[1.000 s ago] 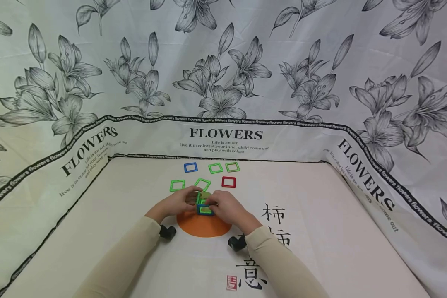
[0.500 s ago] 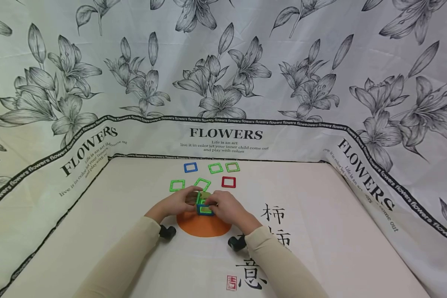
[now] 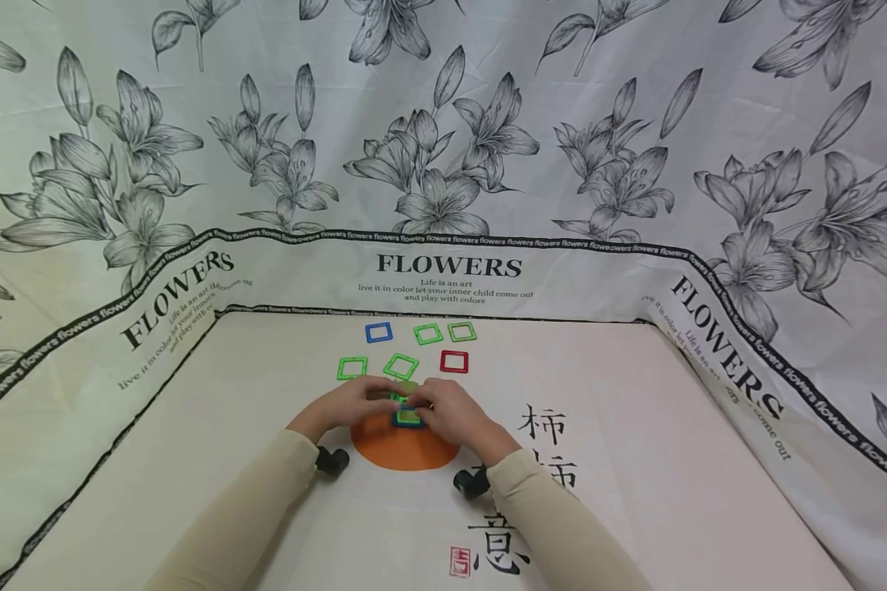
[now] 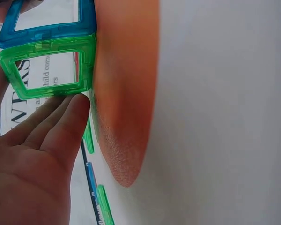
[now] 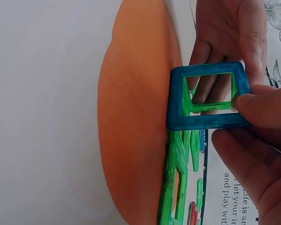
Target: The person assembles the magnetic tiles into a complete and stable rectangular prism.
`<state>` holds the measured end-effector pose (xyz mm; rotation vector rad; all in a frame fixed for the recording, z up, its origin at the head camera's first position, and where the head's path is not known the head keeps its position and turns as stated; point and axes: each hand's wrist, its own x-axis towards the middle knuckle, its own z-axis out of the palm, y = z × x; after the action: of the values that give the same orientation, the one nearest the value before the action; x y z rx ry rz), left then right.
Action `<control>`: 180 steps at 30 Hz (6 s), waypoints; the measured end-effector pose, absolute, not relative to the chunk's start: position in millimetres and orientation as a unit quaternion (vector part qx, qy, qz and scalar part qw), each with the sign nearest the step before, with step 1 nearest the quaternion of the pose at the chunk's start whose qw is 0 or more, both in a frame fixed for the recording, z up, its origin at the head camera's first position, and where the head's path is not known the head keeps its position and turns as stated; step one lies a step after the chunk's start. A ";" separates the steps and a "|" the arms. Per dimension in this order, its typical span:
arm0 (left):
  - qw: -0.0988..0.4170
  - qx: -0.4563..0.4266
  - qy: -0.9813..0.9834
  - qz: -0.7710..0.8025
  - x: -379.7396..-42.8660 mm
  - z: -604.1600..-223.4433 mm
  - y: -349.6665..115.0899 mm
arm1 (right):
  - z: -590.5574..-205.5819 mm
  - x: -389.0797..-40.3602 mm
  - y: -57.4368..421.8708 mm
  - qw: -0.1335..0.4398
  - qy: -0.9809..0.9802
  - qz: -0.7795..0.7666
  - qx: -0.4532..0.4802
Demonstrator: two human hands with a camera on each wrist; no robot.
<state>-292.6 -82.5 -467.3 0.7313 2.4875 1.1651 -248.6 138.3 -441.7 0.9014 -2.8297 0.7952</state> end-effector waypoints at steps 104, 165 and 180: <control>0.190 0.183 0.849 0.459 -290.3 -469.1 -80.3 | -454.3 -331.8 167.4 -0.024 -0.967 0.225 0.119; 0.188 0.178 0.852 0.455 -290.2 -469.7 -80.0 | -442.0 -321.7 173.0 0.044 -0.975 0.118 0.183; 0.186 0.172 0.856 0.451 -289.6 -468.8 -78.9 | -439.7 -316.0 185.1 0.062 -0.972 0.136 0.184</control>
<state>-289.6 -78.9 -468.8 0.4852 2.4106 1.2716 -316.0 185.1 -439.7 0.5558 -2.9364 0.4106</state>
